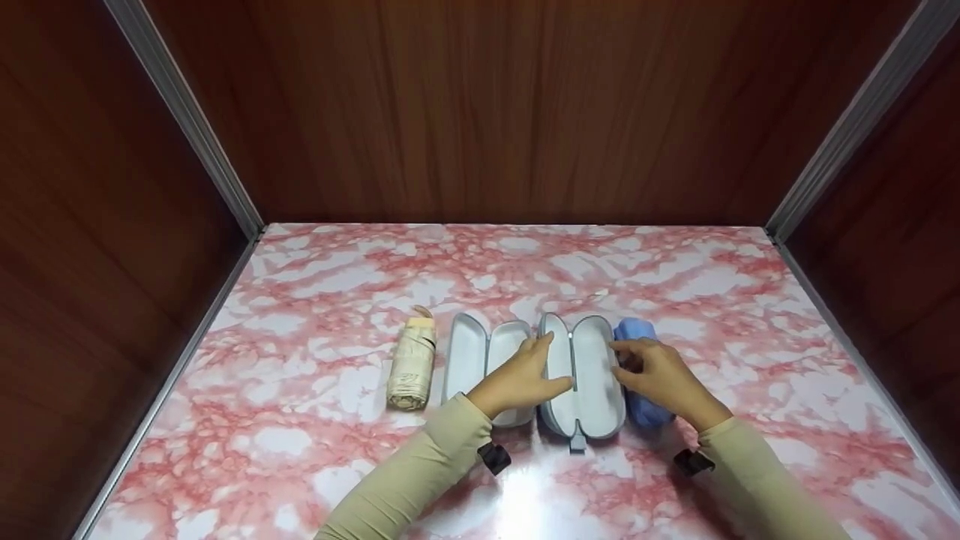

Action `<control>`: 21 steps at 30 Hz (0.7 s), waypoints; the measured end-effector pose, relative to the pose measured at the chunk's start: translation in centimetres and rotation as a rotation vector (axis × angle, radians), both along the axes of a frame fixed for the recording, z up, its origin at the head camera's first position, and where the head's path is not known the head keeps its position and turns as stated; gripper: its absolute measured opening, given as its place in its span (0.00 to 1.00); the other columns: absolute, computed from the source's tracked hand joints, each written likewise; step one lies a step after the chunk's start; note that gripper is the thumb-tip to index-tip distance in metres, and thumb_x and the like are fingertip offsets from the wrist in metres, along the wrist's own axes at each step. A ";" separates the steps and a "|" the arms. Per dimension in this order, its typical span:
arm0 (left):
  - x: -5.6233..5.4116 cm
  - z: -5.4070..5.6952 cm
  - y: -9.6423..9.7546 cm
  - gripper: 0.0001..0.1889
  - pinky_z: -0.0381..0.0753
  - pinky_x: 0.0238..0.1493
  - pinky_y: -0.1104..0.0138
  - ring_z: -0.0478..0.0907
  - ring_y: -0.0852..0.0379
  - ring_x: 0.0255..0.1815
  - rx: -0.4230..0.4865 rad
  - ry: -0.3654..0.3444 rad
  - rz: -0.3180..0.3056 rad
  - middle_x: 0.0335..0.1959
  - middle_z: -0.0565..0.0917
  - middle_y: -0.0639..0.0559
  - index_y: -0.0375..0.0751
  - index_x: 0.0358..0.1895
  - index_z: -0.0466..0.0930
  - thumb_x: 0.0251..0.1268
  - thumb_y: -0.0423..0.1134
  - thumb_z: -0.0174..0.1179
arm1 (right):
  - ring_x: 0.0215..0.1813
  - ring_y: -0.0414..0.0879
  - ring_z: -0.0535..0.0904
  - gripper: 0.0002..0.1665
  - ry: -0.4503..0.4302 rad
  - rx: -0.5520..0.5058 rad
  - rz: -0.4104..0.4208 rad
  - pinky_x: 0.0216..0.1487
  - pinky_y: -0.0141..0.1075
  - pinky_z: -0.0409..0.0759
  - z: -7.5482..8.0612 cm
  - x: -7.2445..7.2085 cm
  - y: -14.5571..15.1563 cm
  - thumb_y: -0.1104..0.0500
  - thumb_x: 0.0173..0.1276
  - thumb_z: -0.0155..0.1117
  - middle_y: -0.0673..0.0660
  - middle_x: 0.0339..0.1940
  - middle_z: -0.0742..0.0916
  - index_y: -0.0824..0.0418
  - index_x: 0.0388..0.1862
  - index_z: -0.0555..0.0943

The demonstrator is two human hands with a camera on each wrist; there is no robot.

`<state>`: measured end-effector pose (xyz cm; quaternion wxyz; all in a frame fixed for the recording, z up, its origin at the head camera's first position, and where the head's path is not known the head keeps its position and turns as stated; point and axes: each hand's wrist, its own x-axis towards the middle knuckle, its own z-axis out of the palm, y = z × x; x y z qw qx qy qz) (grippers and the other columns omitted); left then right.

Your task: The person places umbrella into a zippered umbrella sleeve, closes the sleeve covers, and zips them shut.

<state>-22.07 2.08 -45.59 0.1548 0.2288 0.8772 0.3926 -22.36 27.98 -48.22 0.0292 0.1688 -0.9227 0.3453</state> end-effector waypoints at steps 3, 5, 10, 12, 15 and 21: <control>-0.1 0.0 0.1 0.48 0.60 0.72 0.55 0.56 0.42 0.76 -0.013 0.012 -0.006 0.76 0.55 0.31 0.30 0.79 0.48 0.67 0.54 0.60 | 0.30 0.44 0.82 0.26 -0.040 0.014 -0.006 0.31 0.35 0.82 0.2 -0.1 0.1 0.65 0.66 0.69 0.59 0.37 0.85 0.74 0.62 0.78; -0.1 0.0 0.2 0.47 0.60 0.73 0.56 0.57 0.42 0.76 -0.021 0.018 -0.009 0.76 0.55 0.31 0.30 0.79 0.48 0.67 0.54 0.60 | 0.28 0.43 0.82 0.27 -0.064 0.019 -0.008 0.30 0.35 0.82 0.4 -0.1 0.1 0.65 0.67 0.68 0.59 0.36 0.85 0.75 0.62 0.76; -0.1 0.0 0.2 0.48 0.61 0.72 0.56 0.57 0.42 0.76 -0.033 0.014 -0.013 0.76 0.55 0.32 0.30 0.79 0.47 0.68 0.55 0.59 | 0.29 0.44 0.83 0.28 -0.115 0.016 -0.019 0.31 0.38 0.83 0.6 -0.2 0.1 0.65 0.68 0.67 0.58 0.34 0.87 0.76 0.63 0.75; 0.0 0.0 0.2 0.48 0.60 0.73 0.56 0.57 0.42 0.76 -0.039 0.005 -0.015 0.77 0.55 0.32 0.31 0.79 0.46 0.68 0.56 0.58 | 0.29 0.45 0.83 0.28 -0.131 0.012 -0.023 0.32 0.39 0.84 0.6 -0.3 0.1 0.65 0.68 0.67 0.58 0.33 0.87 0.77 0.64 0.75; 0.0 0.0 0.1 0.48 0.60 0.73 0.56 0.56 0.43 0.76 -0.054 -0.004 -0.017 0.77 0.54 0.33 0.31 0.79 0.45 0.68 0.56 0.58 | 0.30 0.45 0.84 0.29 -0.143 0.007 -0.023 0.32 0.39 0.84 0.6 -0.3 0.1 0.65 0.68 0.67 0.58 0.33 0.87 0.77 0.64 0.74; -0.2 -0.3 0.2 0.48 0.61 0.72 0.58 0.58 0.43 0.76 -0.105 0.027 -0.024 0.76 0.56 0.33 0.29 0.79 0.46 0.67 0.53 0.61 | 0.31 0.46 0.84 0.30 -0.126 0.039 -0.032 0.33 0.40 0.84 0.6 -0.4 0.0 0.64 0.67 0.67 0.60 0.34 0.88 0.77 0.65 0.73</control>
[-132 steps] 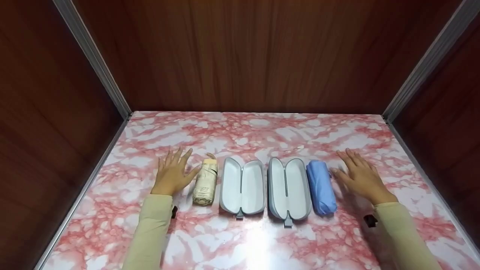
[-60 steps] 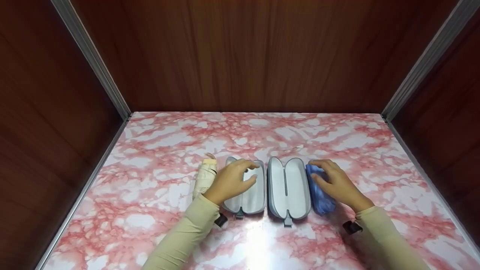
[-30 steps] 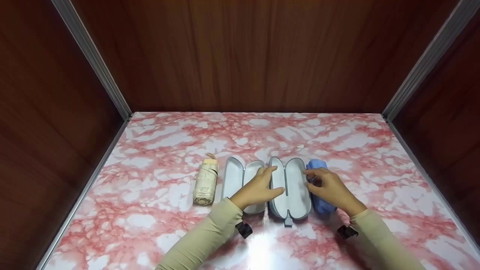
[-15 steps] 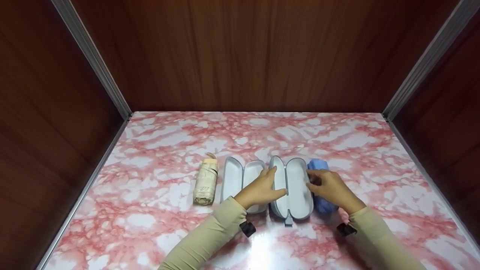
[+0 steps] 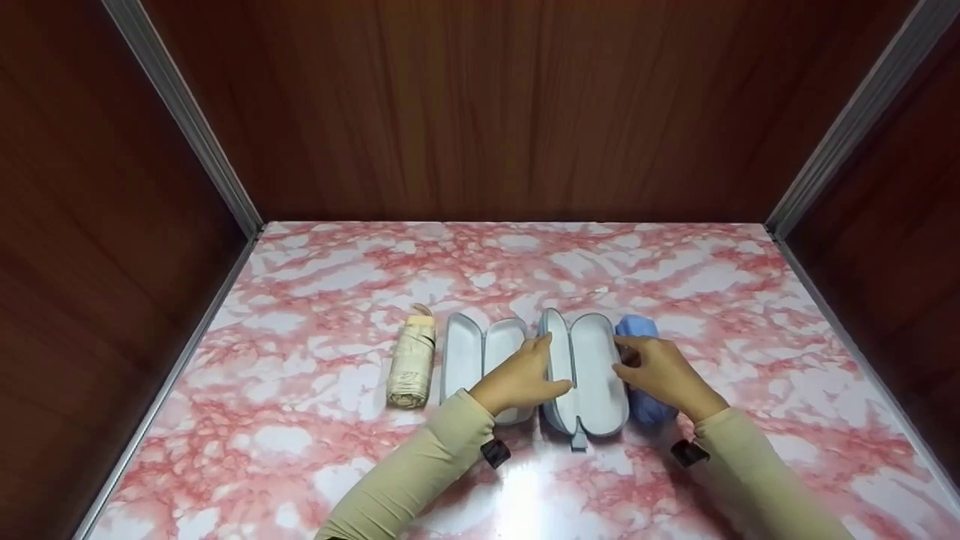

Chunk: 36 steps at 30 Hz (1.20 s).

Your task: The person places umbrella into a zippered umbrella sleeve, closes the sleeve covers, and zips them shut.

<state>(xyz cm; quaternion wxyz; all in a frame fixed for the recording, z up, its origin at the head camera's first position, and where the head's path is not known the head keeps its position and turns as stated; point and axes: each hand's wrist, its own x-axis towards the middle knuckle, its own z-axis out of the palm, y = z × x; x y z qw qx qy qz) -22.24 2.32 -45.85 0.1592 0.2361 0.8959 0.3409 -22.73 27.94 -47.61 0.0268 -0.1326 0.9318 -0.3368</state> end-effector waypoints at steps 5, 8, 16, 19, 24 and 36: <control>-0.2 0.0 0.2 0.49 0.61 0.73 0.58 0.57 0.43 0.76 -0.031 0.012 0.002 0.77 0.56 0.32 0.30 0.79 0.44 0.67 0.51 0.63 | 0.31 0.46 0.84 0.30 0.002 0.021 -0.002 0.32 0.40 0.84 0.1 -0.1 0.0 0.65 0.67 0.67 0.61 0.34 0.87 0.77 0.65 0.73; -0.3 0.0 0.4 0.49 0.62 0.72 0.58 0.58 0.43 0.75 -0.011 0.024 0.016 0.76 0.57 0.32 0.30 0.79 0.46 0.66 0.50 0.64 | 0.29 0.46 0.84 0.31 -0.007 0.009 0.007 0.30 0.39 0.84 0.1 -0.1 0.0 0.67 0.67 0.66 0.62 0.34 0.87 0.78 0.66 0.71; -0.2 -0.2 0.9 0.48 0.60 0.73 0.56 0.55 0.44 0.77 0.135 -0.018 0.070 0.78 0.53 0.36 0.33 0.80 0.46 0.66 0.50 0.63 | 0.27 0.47 0.83 0.32 -0.018 -0.021 0.031 0.27 0.38 0.83 0.2 0.0 -0.1 0.69 0.67 0.66 0.65 0.35 0.87 0.81 0.66 0.69; -0.2 -0.7 1.1 0.51 0.61 0.72 0.55 0.56 0.43 0.76 0.198 -0.057 0.090 0.78 0.53 0.33 0.33 0.80 0.41 0.66 0.50 0.63 | 0.27 0.47 0.84 0.32 -0.037 -0.028 0.039 0.27 0.38 0.83 0.2 0.0 -0.1 0.69 0.67 0.65 0.66 0.36 0.87 0.81 0.67 0.68; -0.3 -1.2 1.5 0.54 0.64 0.70 0.58 0.62 0.45 0.73 0.307 -0.135 0.092 0.75 0.58 0.31 0.31 0.80 0.36 0.64 0.49 0.65 | 0.26 0.47 0.84 0.32 -0.067 -0.029 0.046 0.26 0.37 0.83 0.2 -0.1 -0.1 0.69 0.68 0.65 0.67 0.37 0.86 0.81 0.67 0.67; 0.3 -1.9 2.4 0.48 0.71 0.63 0.52 0.62 0.41 0.70 0.546 -0.406 0.180 0.74 0.58 0.29 0.41 0.81 0.34 0.71 0.46 0.59 | 0.28 0.47 0.84 0.33 -0.105 -0.021 0.029 0.29 0.39 0.84 0.2 -0.2 0.0 0.67 0.70 0.64 0.69 0.40 0.86 0.79 0.69 0.67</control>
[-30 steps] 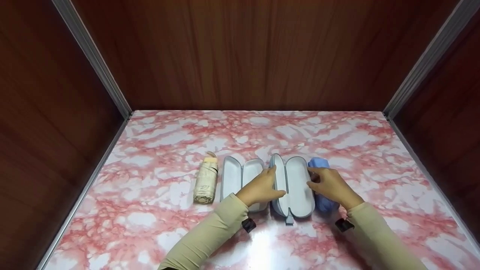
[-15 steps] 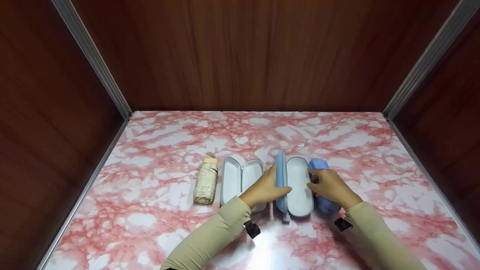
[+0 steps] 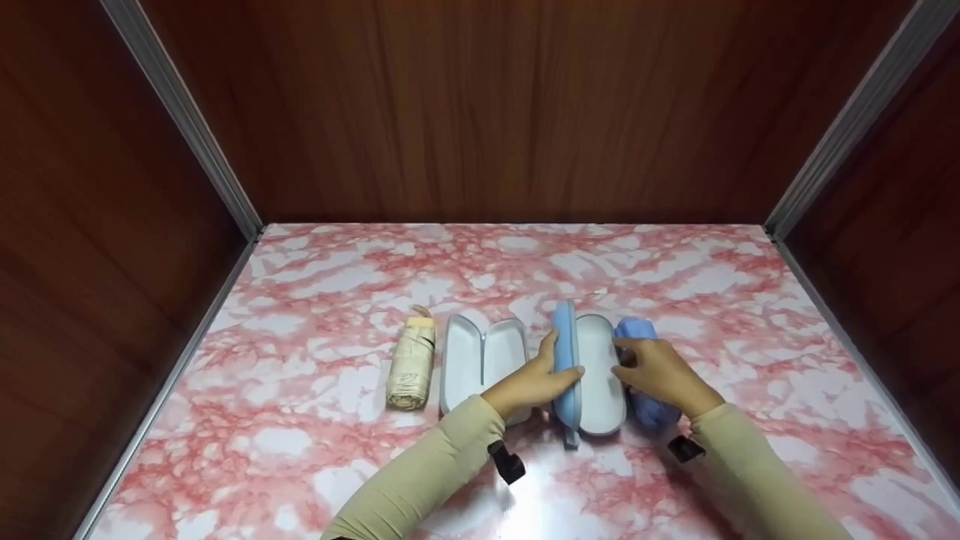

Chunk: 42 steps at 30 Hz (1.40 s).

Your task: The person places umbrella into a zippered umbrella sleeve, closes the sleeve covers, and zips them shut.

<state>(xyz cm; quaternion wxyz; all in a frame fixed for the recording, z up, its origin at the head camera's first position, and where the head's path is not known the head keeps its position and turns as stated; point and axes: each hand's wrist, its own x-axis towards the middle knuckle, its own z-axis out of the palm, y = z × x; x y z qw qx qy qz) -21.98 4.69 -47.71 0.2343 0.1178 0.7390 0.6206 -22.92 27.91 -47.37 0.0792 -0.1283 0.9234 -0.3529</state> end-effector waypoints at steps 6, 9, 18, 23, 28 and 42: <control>0.0 -0.2 0.0 0.46 0.82 0.47 0.47 0.67 0.39 0.65 0.061 -0.063 0.018 0.75 0.55 0.29 0.45 0.82 0.35 0.73 0.43 0.59 | 0.29 0.47 0.84 0.34 -0.017 -0.001 0.004 0.30 0.39 0.84 0.0 -0.1 0.1 0.66 0.70 0.65 0.69 0.41 0.87 0.79 0.69 0.66; 0.1 -0.2 0.1 0.46 0.83 0.44 0.46 0.68 0.38 0.64 0.093 -0.096 0.032 0.75 0.54 0.31 0.48 0.82 0.35 0.73 0.42 0.60 | 0.29 0.47 0.84 0.34 -0.024 0.001 0.005 0.30 0.39 0.84 -0.1 -0.2 0.1 0.65 0.70 0.65 0.68 0.41 0.87 0.79 0.69 0.67; 0.0 -0.1 0.1 0.46 0.80 0.47 0.42 0.71 0.38 0.61 0.142 -0.189 0.035 0.76 0.52 0.33 0.54 0.82 0.34 0.74 0.41 0.59 | 0.28 0.48 0.84 0.29 0.027 -0.016 -0.034 0.26 0.38 0.83 0.0 -0.1 0.4 0.62 0.71 0.64 0.63 0.38 0.87 0.76 0.67 0.72; 0.1 0.0 0.2 0.46 0.80 0.46 0.41 0.70 0.36 0.62 0.150 -0.181 0.044 0.76 0.51 0.32 0.52 0.82 0.34 0.74 0.40 0.59 | 0.33 0.48 0.84 0.23 0.165 0.040 -0.038 0.32 0.42 0.83 -0.1 0.0 0.8 0.62 0.70 0.66 0.59 0.35 0.88 0.71 0.61 0.79; 0.1 0.0 0.3 0.46 0.80 0.45 0.40 0.72 0.35 0.60 0.157 -0.182 0.051 0.76 0.51 0.32 0.51 0.82 0.34 0.73 0.40 0.59 | 0.36 0.48 0.84 0.20 0.256 0.112 -0.087 0.35 0.44 0.81 0.1 0.1 1.6 0.59 0.69 0.68 0.55 0.36 0.88 0.64 0.58 0.83; 0.1 -0.2 0.4 0.47 0.79 0.47 0.39 0.69 0.35 0.63 0.147 -0.165 0.051 0.76 0.50 0.32 0.50 0.82 0.34 0.72 0.40 0.60 | 0.51 0.61 0.80 0.39 0.163 0.242 -0.180 0.43 0.58 0.78 0.2 0.7 4.4 0.39 0.68 0.66 0.67 0.53 0.81 0.64 0.67 0.74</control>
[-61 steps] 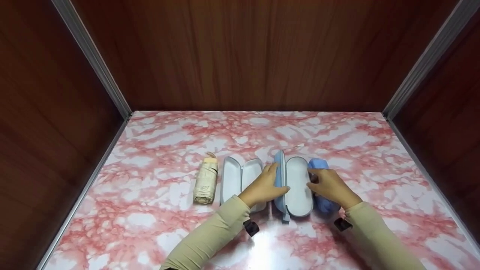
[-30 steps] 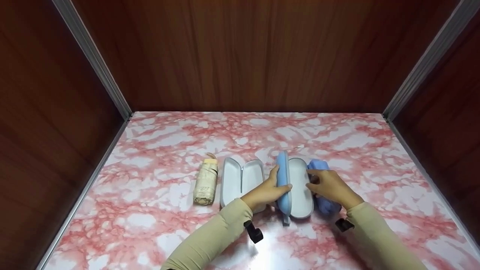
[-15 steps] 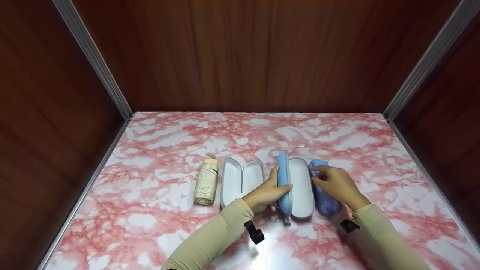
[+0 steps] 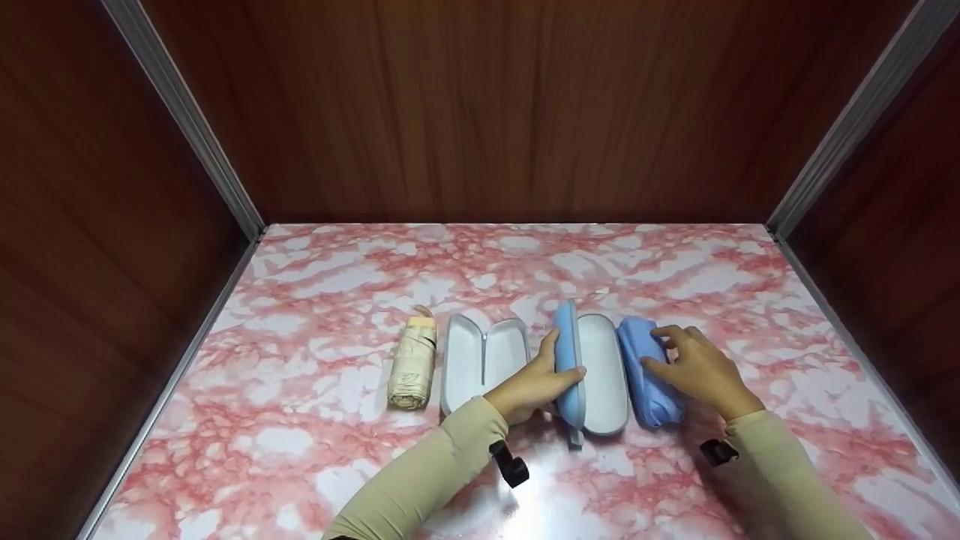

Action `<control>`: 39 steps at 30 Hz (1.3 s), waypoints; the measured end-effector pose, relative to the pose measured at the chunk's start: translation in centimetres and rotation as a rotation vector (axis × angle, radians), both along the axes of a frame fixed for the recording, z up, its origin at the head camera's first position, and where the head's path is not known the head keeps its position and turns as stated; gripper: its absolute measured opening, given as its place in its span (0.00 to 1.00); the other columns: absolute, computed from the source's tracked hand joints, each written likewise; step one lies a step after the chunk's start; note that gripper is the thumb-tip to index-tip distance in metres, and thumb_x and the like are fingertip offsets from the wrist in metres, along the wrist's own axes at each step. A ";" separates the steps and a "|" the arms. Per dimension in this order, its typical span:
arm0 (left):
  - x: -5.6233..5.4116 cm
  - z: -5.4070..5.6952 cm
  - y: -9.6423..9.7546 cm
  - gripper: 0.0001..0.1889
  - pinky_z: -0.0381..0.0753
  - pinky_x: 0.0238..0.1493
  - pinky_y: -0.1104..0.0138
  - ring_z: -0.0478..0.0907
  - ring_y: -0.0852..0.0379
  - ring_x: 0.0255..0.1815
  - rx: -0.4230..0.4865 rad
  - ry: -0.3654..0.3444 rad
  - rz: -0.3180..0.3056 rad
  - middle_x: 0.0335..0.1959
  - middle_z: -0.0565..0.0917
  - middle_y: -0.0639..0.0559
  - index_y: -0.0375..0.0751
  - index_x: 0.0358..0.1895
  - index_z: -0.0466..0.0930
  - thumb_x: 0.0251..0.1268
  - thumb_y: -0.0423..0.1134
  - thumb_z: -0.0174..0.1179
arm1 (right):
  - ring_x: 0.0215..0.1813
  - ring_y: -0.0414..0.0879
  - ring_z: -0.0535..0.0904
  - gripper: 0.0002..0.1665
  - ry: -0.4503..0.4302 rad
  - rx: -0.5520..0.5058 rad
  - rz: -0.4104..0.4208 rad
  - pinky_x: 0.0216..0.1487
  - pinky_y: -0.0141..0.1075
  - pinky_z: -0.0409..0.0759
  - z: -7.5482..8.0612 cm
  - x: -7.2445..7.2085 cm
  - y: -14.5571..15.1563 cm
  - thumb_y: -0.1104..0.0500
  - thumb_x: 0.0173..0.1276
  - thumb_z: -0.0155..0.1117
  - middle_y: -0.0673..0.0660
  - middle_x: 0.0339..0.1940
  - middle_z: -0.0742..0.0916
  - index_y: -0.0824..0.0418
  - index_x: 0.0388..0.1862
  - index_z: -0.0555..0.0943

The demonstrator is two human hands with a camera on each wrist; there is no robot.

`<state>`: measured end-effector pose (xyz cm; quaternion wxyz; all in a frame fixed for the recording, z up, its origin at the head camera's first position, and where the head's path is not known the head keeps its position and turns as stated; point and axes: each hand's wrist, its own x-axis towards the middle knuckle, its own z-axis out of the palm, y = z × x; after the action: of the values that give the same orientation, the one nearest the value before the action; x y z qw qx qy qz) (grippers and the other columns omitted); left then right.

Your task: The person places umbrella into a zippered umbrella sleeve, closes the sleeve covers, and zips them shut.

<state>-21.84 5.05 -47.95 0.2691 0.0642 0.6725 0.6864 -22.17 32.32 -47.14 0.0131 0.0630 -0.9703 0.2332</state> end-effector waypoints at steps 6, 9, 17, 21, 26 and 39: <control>0.1 0.1 0.0 0.46 0.80 0.48 0.41 0.69 0.36 0.63 0.001 0.016 -0.010 0.76 0.52 0.33 0.49 0.82 0.34 0.73 0.39 0.59 | 0.44 0.56 0.80 0.52 -0.198 -0.123 0.042 0.42 0.49 0.80 -0.5 -0.2 0.6 0.36 0.68 0.65 0.68 0.46 0.82 0.70 0.74 0.59; 0.2 0.1 0.0 0.46 0.80 0.48 0.42 0.69 0.36 0.63 0.006 0.030 -0.011 0.75 0.53 0.32 0.49 0.82 0.35 0.73 0.39 0.60 | 0.44 0.55 0.81 0.58 -0.273 -0.182 0.042 0.41 0.47 0.82 -0.8 -0.2 0.6 0.36 0.66 0.66 0.70 0.48 0.82 0.70 0.77 0.52; 0.2 0.0 -0.1 0.46 0.81 0.45 0.41 0.70 0.35 0.62 0.018 0.030 -0.007 0.75 0.53 0.30 0.49 0.82 0.35 0.73 0.38 0.59 | 0.59 0.67 0.77 0.61 -0.282 -0.212 0.045 0.55 0.58 0.78 -1.1 -0.5 0.0 0.37 0.66 0.67 0.79 0.63 0.74 0.70 0.79 0.47; 0.2 -0.1 -0.1 0.46 0.81 0.44 0.40 0.72 0.35 0.60 0.015 0.013 -0.001 0.75 0.53 0.30 0.49 0.82 0.35 0.73 0.38 0.59 | 0.59 0.66 0.77 0.59 -0.258 -0.205 0.042 0.57 0.59 0.75 -1.3 -0.4 -0.4 0.39 0.66 0.66 0.80 0.63 0.74 0.70 0.79 0.47; 0.1 -0.2 0.0 0.47 0.82 0.43 0.41 0.74 0.35 0.58 0.018 0.003 0.005 0.74 0.54 0.30 0.49 0.82 0.35 0.72 0.38 0.60 | 0.54 0.63 0.79 0.56 -0.228 -0.200 0.023 0.55 0.57 0.77 -1.8 -0.6 -0.5 0.42 0.66 0.66 0.79 0.60 0.76 0.69 0.79 0.49; 0.2 -0.2 -0.2 0.47 0.81 0.44 0.39 0.72 0.35 0.59 0.001 0.005 -0.018 0.76 0.51 0.32 0.50 0.82 0.34 0.73 0.40 0.59 | 0.48 0.60 0.82 0.53 -0.190 -0.240 -0.005 0.42 0.48 0.82 -1.3 -0.3 -0.4 0.44 0.67 0.66 0.79 0.59 0.77 0.64 0.79 0.50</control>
<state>-21.67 4.88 -48.15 0.2733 0.0720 0.6724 0.6841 -22.50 31.93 -48.40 -0.0707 0.0363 -0.9325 0.3524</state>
